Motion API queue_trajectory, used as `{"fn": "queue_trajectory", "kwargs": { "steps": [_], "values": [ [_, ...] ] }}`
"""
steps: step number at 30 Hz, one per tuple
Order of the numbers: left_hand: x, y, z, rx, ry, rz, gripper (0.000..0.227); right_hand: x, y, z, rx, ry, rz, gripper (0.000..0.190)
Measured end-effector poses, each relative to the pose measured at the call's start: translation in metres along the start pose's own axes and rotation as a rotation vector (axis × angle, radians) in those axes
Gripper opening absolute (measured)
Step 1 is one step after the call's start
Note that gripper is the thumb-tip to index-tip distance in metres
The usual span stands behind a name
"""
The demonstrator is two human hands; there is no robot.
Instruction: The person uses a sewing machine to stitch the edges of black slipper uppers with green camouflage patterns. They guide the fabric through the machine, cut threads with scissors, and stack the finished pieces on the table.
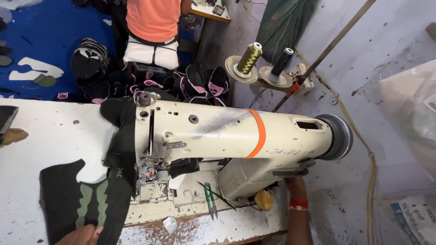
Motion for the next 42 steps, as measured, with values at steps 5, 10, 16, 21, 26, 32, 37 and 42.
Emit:
{"fn": "queue_trajectory", "kwargs": {
  "steps": [5, 10, 16, 21, 26, 32, 37, 42],
  "values": [
    [0.032, 0.04, -0.025, 0.17, -0.032, -0.112, 0.046, -0.002, 0.088, -0.004, 0.026, -0.026, -0.101, 0.023],
    [-0.013, -0.012, 0.008, 0.176, 0.024, -0.145, 0.055, 0.015, 0.131, 0.002, 0.05, -0.04, -0.189, 0.023],
    [0.039, 0.042, -0.022, 0.077, 0.021, -0.032, 0.042, 0.03, 0.152, 0.026, 0.052, -0.034, -0.285, 0.023],
    [0.046, 0.064, -0.052, 0.087, 0.112, -0.107, 0.048, 0.046, 0.186, 0.036, 0.088, -0.058, -0.384, 0.023],
    [0.037, 0.053, -0.037, 0.02, 0.187, -0.087, 0.046, 0.054, 0.203, 0.072, 0.096, -0.044, -0.464, 0.024],
    [0.042, 0.058, -0.038, -0.174, 0.156, 0.04, 0.033, 0.056, 0.196, 0.093, 0.099, -0.034, -0.575, 0.025],
    [0.022, 0.03, -0.025, -0.232, 0.158, 0.028, 0.035, 0.066, 0.204, 0.077, 0.124, -0.037, -0.663, 0.026],
    [0.027, 0.036, -0.033, -0.38, 0.188, 0.108, 0.031, 0.06, 0.204, 0.079, 0.11, -0.034, -0.75, 0.027]
  ]
}}
Point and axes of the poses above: each hand's wrist, its own z-axis away from the middle knuckle, its own y-axis out of the back of the hand, x = y × z, the point moved 8 cm from there along -z, towards the middle knuckle, and after that the axes turned 10 degrees about -y, right-handed, at the moved point
